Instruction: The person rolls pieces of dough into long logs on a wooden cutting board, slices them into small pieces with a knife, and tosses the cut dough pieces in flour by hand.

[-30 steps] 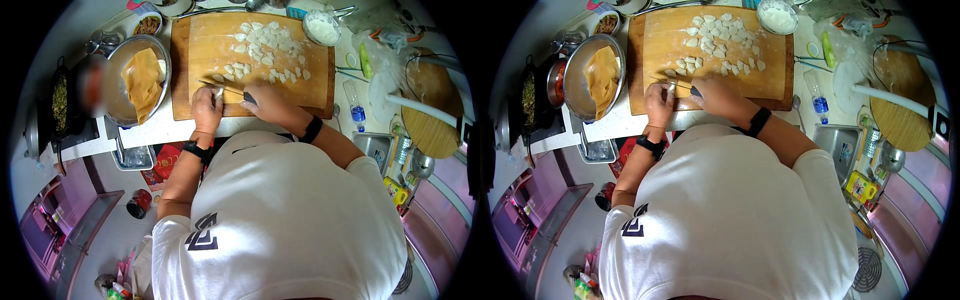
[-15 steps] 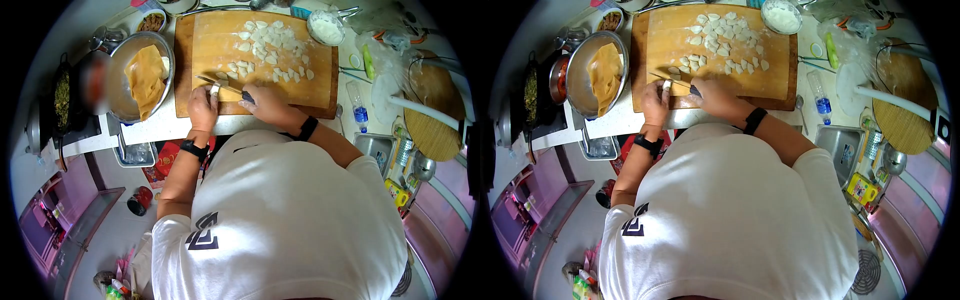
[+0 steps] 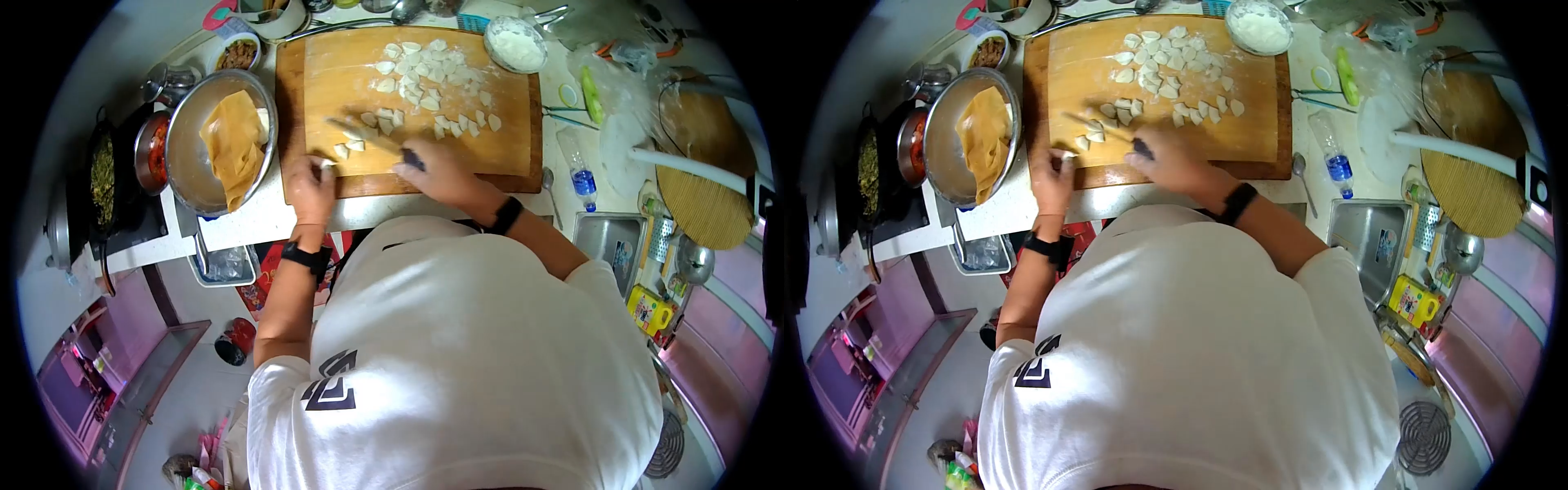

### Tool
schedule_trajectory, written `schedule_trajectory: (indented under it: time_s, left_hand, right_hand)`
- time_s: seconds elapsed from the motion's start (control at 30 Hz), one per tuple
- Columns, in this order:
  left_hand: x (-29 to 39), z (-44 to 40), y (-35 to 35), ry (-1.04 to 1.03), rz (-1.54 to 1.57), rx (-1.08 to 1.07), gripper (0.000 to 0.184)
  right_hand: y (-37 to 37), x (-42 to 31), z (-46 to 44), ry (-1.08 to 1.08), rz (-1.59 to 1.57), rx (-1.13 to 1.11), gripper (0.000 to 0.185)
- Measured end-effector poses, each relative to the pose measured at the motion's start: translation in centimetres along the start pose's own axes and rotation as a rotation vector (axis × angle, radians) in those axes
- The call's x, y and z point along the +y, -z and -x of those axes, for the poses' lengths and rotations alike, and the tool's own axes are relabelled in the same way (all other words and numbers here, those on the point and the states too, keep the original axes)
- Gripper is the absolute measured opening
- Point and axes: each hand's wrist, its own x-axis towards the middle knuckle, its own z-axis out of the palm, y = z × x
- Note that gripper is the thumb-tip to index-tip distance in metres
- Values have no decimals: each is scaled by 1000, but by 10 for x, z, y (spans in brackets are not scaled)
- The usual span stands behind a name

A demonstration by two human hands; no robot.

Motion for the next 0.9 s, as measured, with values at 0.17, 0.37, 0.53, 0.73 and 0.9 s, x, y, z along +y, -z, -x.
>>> schedule_trajectory:
  time_s: [0.17,0.37,0.53,0.73,0.9]
  left_hand:
    - [6,-29,0,173,151,40,15]
    - [38,-78,-24,13,62,31,17]
    - [32,-100,-45,45,-11,7,20]
    - [17,-110,-44,101,70,-102,21]
    - [-1,-111,-43,193,365,-249,15]
  right_hand:
    - [52,60,70,11,78,515,31]
    - [66,125,110,-355,421,736,37]
    - [64,150,81,-335,566,685,39]
    - [88,143,55,-197,613,638,30]
    - [158,120,-19,-27,394,720,24]
